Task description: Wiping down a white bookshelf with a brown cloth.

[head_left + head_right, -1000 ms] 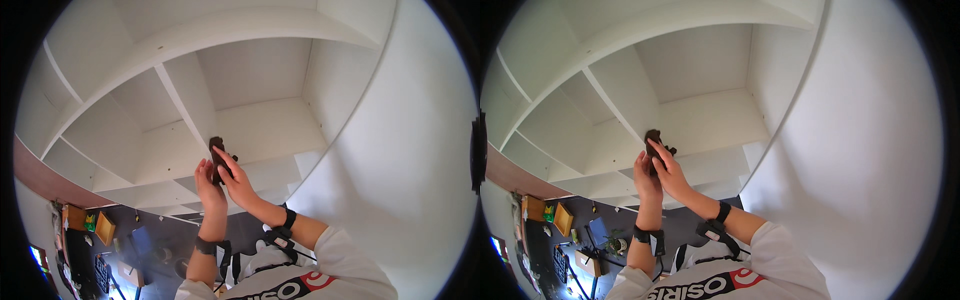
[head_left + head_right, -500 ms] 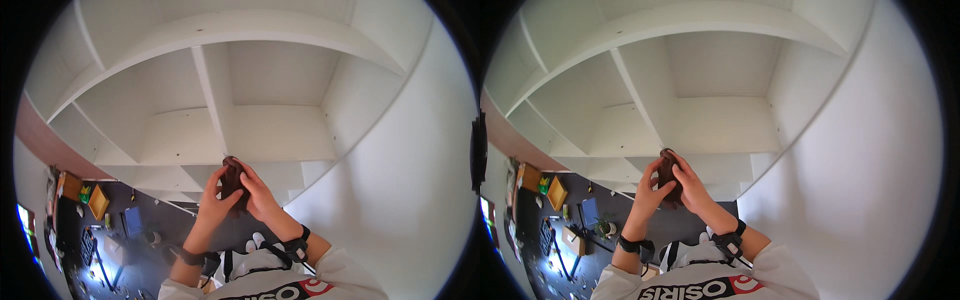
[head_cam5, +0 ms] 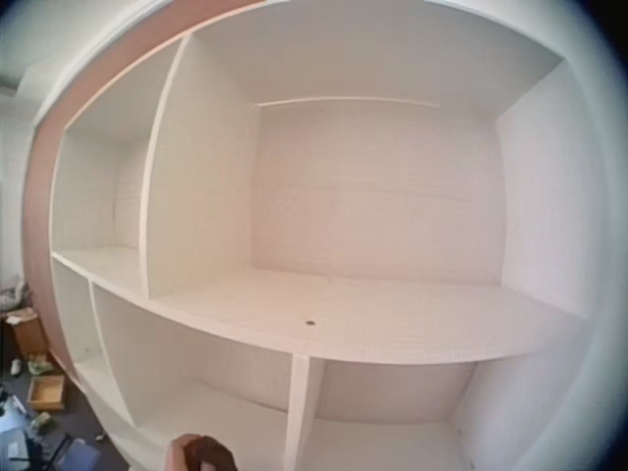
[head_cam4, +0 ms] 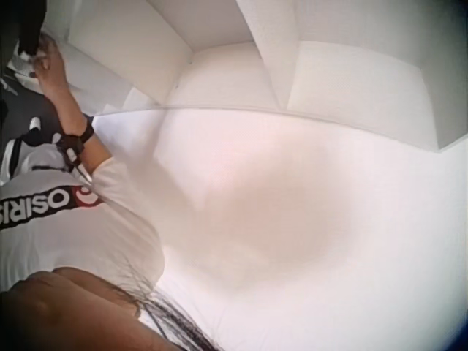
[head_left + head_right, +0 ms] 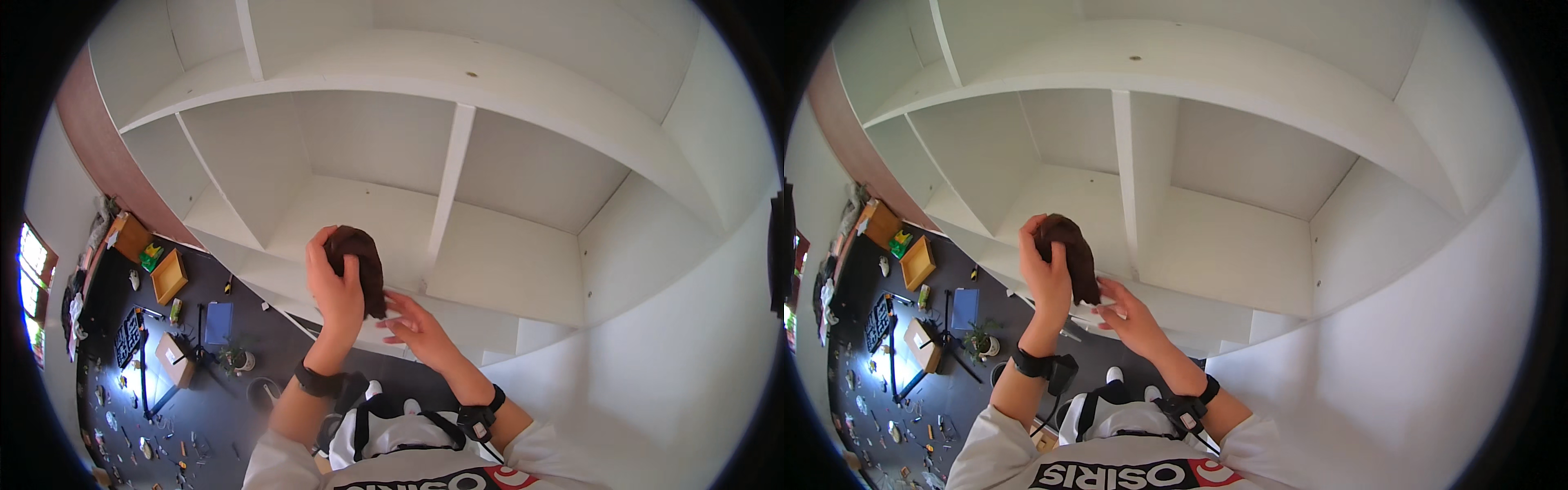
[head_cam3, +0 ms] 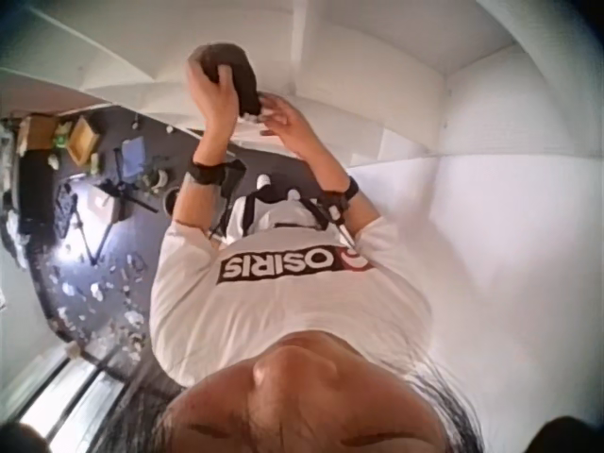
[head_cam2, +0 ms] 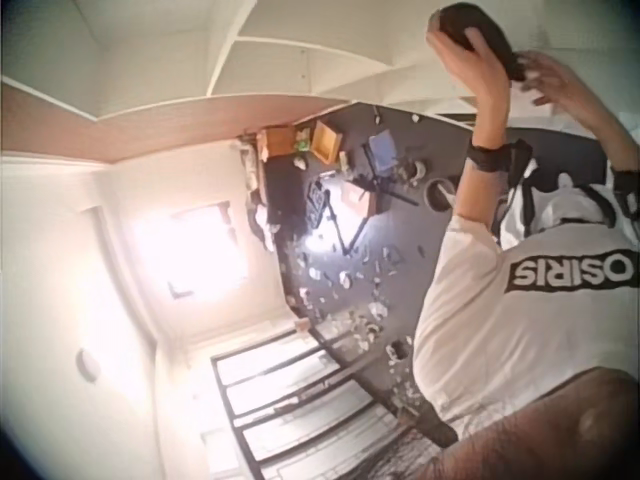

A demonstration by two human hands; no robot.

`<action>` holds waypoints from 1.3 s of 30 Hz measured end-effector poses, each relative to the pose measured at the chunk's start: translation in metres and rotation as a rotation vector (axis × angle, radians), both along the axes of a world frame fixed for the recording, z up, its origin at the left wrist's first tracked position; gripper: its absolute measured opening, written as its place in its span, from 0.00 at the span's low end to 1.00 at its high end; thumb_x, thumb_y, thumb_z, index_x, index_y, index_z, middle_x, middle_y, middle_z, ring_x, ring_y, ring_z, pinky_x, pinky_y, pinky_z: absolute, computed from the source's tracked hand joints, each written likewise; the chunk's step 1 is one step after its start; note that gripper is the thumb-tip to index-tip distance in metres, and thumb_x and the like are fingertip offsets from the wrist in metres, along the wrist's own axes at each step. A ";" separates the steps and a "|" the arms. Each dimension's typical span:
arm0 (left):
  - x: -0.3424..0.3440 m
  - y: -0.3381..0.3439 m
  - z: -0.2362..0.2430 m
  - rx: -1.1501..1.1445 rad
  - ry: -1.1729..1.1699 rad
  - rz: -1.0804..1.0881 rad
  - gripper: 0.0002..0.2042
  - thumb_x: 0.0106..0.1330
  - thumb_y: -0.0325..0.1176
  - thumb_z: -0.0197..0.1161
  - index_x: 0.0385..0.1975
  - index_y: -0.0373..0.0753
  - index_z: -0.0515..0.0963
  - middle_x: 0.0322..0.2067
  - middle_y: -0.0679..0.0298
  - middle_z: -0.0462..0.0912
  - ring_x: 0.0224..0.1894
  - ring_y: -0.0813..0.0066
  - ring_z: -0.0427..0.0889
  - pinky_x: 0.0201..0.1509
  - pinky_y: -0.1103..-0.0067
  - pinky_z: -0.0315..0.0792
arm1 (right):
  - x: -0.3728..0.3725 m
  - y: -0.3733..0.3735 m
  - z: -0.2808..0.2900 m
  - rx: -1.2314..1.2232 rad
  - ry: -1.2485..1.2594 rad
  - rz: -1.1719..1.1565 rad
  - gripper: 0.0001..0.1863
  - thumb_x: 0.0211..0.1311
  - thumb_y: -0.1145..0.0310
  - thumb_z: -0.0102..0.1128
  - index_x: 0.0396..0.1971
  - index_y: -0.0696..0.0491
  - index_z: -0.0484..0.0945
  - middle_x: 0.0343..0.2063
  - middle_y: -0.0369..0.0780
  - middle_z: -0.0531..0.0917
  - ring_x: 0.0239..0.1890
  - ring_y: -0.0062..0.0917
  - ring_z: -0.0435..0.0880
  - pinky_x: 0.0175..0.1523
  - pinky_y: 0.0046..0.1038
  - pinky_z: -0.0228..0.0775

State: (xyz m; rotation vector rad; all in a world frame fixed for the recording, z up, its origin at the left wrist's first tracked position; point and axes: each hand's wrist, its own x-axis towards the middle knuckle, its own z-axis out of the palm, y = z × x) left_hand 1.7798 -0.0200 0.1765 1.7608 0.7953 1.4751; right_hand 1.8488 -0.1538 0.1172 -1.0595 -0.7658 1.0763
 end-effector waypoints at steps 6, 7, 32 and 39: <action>0.010 0.037 -0.034 0.345 0.452 -0.569 0.19 0.51 0.23 0.60 0.46 0.40 0.74 0.52 0.55 0.73 0.57 0.51 0.69 0.58 0.64 0.65 | 0.009 0.024 -0.061 -0.386 -0.107 0.222 0.18 0.69 0.64 0.49 0.57 0.52 0.69 0.46 0.38 0.80 0.43 0.22 0.80 0.45 0.26 0.73; 0.003 0.034 -0.038 0.495 0.565 -0.583 0.20 0.52 0.25 0.61 0.48 0.40 0.74 0.54 0.55 0.72 0.59 0.51 0.69 0.60 0.61 0.63 | 0.009 0.025 -0.063 -0.380 -0.112 0.209 0.18 0.69 0.64 0.49 0.57 0.52 0.69 0.46 0.38 0.80 0.43 0.22 0.80 0.45 0.26 0.73; 0.031 0.060 -0.032 0.792 0.845 -0.857 0.21 0.65 0.34 0.56 0.58 0.39 0.69 0.60 0.53 0.68 0.63 0.55 0.67 0.62 0.64 0.65 | 0.099 0.045 0.021 -0.230 -0.687 -0.738 0.15 0.60 0.75 0.52 0.47 0.62 0.74 0.40 0.45 0.83 0.44 0.27 0.82 0.48 0.26 0.73; 0.092 0.079 -0.045 0.745 0.936 -0.781 0.22 0.64 0.33 0.55 0.59 0.36 0.68 0.62 0.49 0.66 0.63 0.49 0.66 0.62 0.63 0.65 | 0.063 0.032 0.025 -0.250 -0.603 -0.766 0.22 0.60 0.78 0.47 0.56 0.62 0.69 0.46 0.46 0.81 0.49 0.27 0.80 0.54 0.26 0.69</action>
